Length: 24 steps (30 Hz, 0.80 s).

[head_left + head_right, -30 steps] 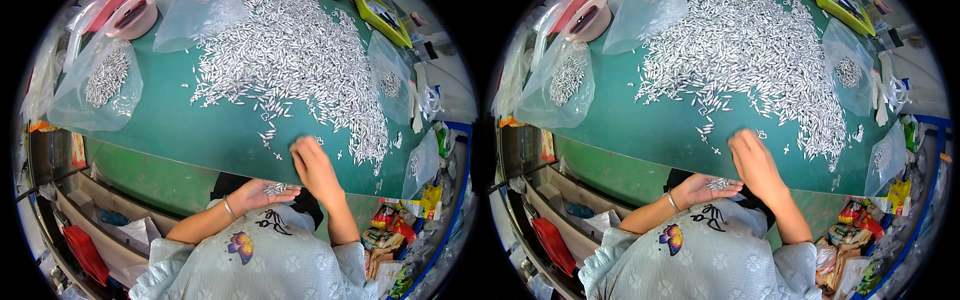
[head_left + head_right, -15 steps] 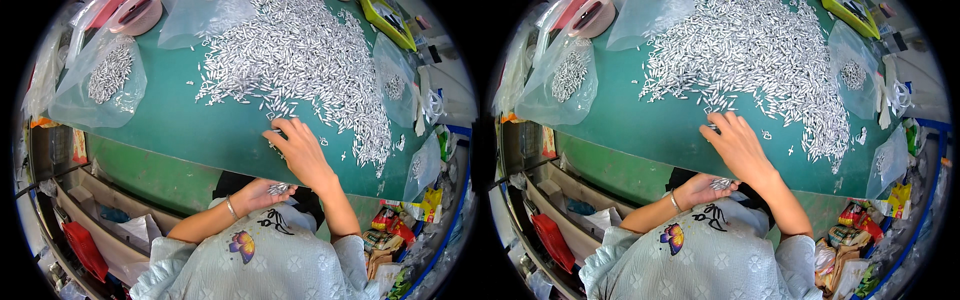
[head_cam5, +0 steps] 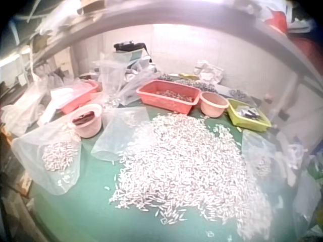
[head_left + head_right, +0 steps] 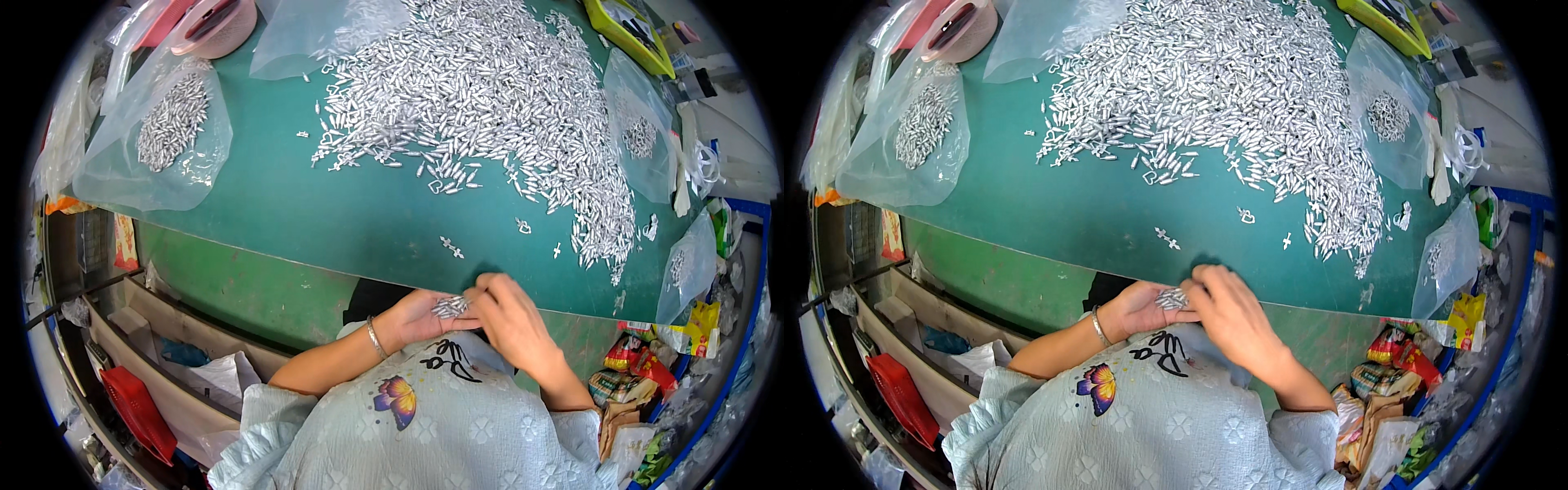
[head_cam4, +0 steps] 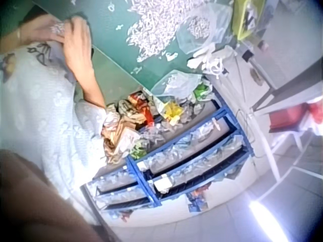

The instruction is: The person repeatedly picks up small silver fasteners from a large pile on a green table and transfers them into a clear plastic bag. The person uses both hands to gather and move the fasteners, occasionally spreading the pile to access more items.

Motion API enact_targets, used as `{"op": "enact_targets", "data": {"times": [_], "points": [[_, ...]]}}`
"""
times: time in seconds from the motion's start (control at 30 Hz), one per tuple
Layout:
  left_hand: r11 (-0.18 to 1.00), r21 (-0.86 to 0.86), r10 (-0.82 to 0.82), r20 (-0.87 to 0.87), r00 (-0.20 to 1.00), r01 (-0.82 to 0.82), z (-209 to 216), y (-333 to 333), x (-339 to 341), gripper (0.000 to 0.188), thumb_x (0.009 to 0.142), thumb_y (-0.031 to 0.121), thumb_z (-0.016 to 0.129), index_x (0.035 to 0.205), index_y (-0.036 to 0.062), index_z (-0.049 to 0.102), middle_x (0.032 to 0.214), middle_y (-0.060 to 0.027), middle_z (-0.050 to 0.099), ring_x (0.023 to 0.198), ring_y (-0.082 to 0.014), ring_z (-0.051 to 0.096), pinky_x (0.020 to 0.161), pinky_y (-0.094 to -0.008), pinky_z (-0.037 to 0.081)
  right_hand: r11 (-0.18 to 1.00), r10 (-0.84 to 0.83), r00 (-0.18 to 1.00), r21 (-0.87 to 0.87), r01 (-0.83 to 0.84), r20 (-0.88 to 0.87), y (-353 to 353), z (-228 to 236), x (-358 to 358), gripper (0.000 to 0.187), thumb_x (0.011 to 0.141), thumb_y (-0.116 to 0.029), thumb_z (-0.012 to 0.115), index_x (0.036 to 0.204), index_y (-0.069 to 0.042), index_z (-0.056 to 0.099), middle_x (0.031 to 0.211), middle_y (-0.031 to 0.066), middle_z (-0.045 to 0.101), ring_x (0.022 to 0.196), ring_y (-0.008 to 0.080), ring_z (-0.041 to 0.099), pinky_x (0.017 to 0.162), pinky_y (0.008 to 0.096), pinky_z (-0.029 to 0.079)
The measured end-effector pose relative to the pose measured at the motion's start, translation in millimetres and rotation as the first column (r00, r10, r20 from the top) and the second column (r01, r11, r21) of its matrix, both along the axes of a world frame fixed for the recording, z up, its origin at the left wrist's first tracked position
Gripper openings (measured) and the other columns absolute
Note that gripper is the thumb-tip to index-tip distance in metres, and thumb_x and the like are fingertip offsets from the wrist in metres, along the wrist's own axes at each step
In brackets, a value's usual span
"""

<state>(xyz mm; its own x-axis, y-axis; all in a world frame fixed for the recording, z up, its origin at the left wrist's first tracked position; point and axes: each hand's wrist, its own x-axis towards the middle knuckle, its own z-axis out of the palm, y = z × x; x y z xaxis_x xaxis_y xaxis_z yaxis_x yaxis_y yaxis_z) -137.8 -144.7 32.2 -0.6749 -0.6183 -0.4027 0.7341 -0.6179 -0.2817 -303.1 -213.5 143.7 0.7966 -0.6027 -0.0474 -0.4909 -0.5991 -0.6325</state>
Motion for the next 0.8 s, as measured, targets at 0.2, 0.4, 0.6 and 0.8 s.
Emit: {"op": "enact_targets", "data": {"times": [0.2, 0.4, 0.6, 0.8], "points": [[0.999, 0.005, -0.034, -0.07, 0.997, 0.034, -7.9, 1.0, 4.3, 0.03, 0.098, 0.011, 0.049, 0.12, -0.0083, 0.053, 0.113, -0.0214, 0.064, 0.105, -0.0306, 0.065, 0.085, -0.0372, 0.059, 0.992, -0.096, 0.972, 0.105, 0.075, 0.214, -38.1, 3.1, 25.6, 0.033, 0.083, -0.004, 0.067, 0.116, -0.003, 0.061, 0.114, 0.014, 0.053, 0.102, 0.0342, 0.055, 0.085, 0.0427, 0.047], [0.995, -0.081, -0.052, 0.075, 0.996, 0.058, -8.7, -1.7, 2.0, 0.028, 0.094, 0.011, 0.058, 0.116, -0.0055, 0.058, 0.109, -0.0181, 0.066, 0.093, -0.0243, 0.067, 0.079, -0.0332, 0.057, 0.914, -0.196, 0.976, -0.342, 0.218, 0.1, -81.4, -25.1, 66.2, 0.039, 0.081, -0.008, 0.07, 0.119, -0.005, 0.061, 0.12, 0.0111, 0.053, 0.103, 0.0308, 0.051, 0.088, 0.0418, 0.043], [0.995, -0.058, -0.069, 0.126, 0.99, 0.076, 3.8, -4.7, 4.6, 0.021, 0.093, 0.01, 0.061, 0.109, -0.0044, 0.06, 0.099, -0.0136, 0.065, 0.088, -0.0209, 0.065, 0.072, -0.0302, 0.056, 0.952, -0.196, 0.969, -0.208, 0.225, 0.151, -69.4, -27.7, 50.3, 0.04, 0.079, -0.011, 0.073, 0.117, -0.006, 0.062, 0.116, 0.0094, 0.054, 0.099, 0.0296, 0.05, 0.086, 0.0404, 0.043], [0.992, -0.12, -0.032, 0.09, 0.995, 0.043, -6.4, -1.8, 1.3, 0.026, 0.094, 0.011, 0.059, 0.115, -0.0042, 0.059, 0.106, -0.0163, 0.066, 0.091, -0.0228, 0.067, 0.075, -0.031, 0.056, 0.917, -0.208, 0.969, -0.319, 0.24, 0.132, -80.2, -24.3, 67.9, 0.033, 0.078, -0.011, 0.074, 0.108, -0.005, 0.062, 0.107, 0.0099, 0.054, 0.095, 0.0305, 0.052, 0.079, 0.0401, 0.045]]}}
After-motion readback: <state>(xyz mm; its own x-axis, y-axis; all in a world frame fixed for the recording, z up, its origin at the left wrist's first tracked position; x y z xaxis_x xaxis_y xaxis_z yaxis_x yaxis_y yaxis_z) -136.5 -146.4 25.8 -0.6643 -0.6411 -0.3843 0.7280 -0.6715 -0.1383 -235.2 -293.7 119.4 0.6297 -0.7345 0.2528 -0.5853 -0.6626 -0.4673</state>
